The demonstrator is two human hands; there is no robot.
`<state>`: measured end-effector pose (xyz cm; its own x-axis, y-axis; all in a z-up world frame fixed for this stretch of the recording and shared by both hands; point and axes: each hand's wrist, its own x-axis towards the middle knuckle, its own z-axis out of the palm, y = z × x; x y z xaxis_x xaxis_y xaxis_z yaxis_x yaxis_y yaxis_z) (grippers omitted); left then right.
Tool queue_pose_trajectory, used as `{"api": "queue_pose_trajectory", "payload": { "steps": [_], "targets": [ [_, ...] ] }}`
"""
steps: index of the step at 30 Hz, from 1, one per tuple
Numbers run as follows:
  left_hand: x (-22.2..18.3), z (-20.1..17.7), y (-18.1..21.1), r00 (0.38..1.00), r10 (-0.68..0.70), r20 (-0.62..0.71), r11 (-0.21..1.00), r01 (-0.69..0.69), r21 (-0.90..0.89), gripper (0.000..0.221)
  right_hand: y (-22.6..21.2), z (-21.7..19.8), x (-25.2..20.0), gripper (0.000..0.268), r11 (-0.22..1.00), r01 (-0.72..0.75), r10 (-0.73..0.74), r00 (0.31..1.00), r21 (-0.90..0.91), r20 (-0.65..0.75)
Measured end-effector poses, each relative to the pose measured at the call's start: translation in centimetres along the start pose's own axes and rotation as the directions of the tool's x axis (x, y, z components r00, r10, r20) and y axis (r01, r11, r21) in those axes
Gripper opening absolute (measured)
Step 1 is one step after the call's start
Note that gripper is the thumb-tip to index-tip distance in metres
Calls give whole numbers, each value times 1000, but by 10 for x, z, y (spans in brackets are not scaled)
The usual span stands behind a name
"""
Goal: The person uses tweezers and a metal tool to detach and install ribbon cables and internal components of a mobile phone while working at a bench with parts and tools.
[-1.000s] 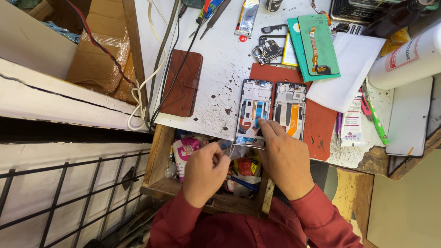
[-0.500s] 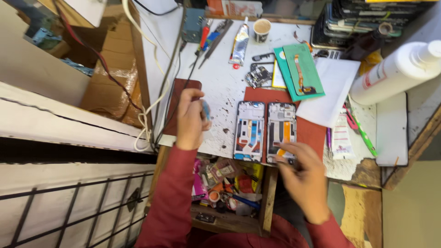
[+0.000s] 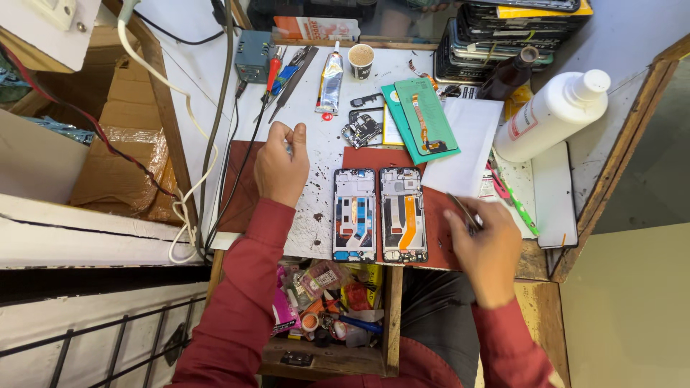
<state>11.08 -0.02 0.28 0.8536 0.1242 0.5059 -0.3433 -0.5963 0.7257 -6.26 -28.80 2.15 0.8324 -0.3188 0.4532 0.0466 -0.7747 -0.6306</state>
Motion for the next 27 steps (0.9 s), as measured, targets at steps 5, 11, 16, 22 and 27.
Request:
{"api": "queue_pose_trajectory", "payload": {
  "steps": [5,11,16,22,27],
  "targets": [
    [0,-1,6,981,-20,194,975,-24,219,21,10,19,29,22,976,-38,40,999,-213,6],
    [-11,3,-3,940,1,342,919,-136,371,32,22,0,24,18,987,-48,36,996,-152,-81],
    [-20,-3,-9,949,227,217,926,-280,255,34,33,-14,-20,17,940,-305,307,952,153,13],
    [-48,-38,47,973,159,167,986,-165,26,30,49,-37,-66,44,391,-333,401,901,858,167],
    [-93,-34,82,954,123,275,987,-89,-135,24,51,-40,-88,47,108,-355,463,845,929,269]
  ]
}}
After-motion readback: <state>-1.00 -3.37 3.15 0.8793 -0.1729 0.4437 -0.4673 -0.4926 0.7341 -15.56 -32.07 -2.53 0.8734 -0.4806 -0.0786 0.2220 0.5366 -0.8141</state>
